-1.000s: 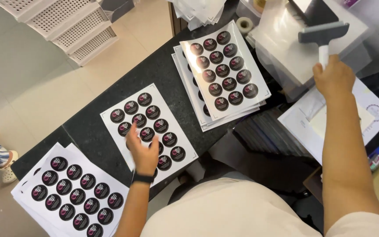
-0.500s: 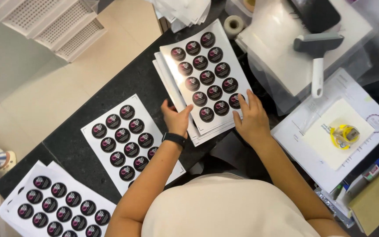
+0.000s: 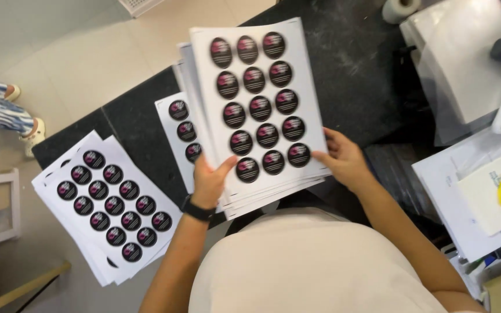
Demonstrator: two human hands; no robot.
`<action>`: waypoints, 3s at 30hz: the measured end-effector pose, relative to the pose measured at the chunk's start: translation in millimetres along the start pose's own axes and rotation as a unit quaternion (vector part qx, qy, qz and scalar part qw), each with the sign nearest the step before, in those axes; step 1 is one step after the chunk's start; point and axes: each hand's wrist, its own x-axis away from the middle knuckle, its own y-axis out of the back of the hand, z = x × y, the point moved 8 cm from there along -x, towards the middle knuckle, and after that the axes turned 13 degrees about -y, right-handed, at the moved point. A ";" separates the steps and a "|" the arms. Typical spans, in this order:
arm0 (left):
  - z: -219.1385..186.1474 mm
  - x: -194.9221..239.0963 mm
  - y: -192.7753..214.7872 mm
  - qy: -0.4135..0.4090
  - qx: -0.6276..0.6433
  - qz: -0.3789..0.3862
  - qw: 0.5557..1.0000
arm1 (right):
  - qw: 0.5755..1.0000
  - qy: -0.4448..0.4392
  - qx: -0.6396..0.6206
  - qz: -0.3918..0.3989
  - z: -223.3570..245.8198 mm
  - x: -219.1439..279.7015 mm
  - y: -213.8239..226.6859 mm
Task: Peeling the waste material from sticker sheets and loading them into a digital cutting machine.
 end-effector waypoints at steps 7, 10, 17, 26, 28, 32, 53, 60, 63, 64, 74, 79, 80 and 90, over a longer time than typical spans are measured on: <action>55.9 51.0 110.7 -0.036 -0.127 -0.057 0.990 | 0.995 0.003 0.026 0.098 15.9 37.6 -102.2; 30.9 57.3 107.7 -0.156 -0.326 -0.069 0.930 | 0.994 0.036 0.078 0.066 7.0 40.9 -108.1; 18.2 77.6 3.3 -0.371 -0.449 0.153 0.798 | 0.944 0.197 0.248 -0.097 21.1 78.0 -84.1; 43.4 77.1 -13.7 -0.344 -0.420 0.188 0.818 | 0.994 0.077 0.082 -0.016 43.4 85.6 -94.0; 49.0 76.3 -13.6 -0.347 -0.422 0.191 0.815 | 0.999 0.025 0.041 -0.001 27.3 78.8 -96.0; 51.8 75.6 -12.1 -0.359 -0.433 0.188 0.806 | 0.996 -0.065 -0.053 0.032 -2.0 69.5 -100.9; 30.0 67.6 -16.5 -0.359 -0.408 0.130 0.829 | 0.995 0.089 -0.029 0.018 20.5 88.4 -115.4; 112.0 78.4 14.8 -0.396 -0.309 0.057 0.863 | 0.996 0.088 -0.012 -0.023 -6.3 74.7 -101.8; 93.8 90.9 9.2 -0.481 -0.324 0.051 0.813 | 0.993 0.109 -0.034 -0.017 -2.6 77.1 -102.5; 59.6 92.2 -1.4 -0.493 -0.359 0.073 0.789 | 0.992 0.120 -0.032 -0.007 0.2 78.7 -103.8; 34.5 96.3 -23.3 -0.499 -0.443 0.074 0.741 | 0.992 0.119 -0.016 0.044 24.5 92.1 -100.1; 24.5 97.0 -25.4 -0.506 -0.448 0.062 0.734 | 0.991 0.121 -0.006 0.050 20.9 94.3 -98.4; 14.5 97.2 -27.9 -0.503 -0.447 0.061 0.737 | 0.990 0.133 0.006 0.050 22.4 95.5 -99.1; 20.3 96.2 -26.3 -0.503 -0.439 0.064 0.742 | 0.981 0.175 0.069 0.039 41.1 105.4 -99.6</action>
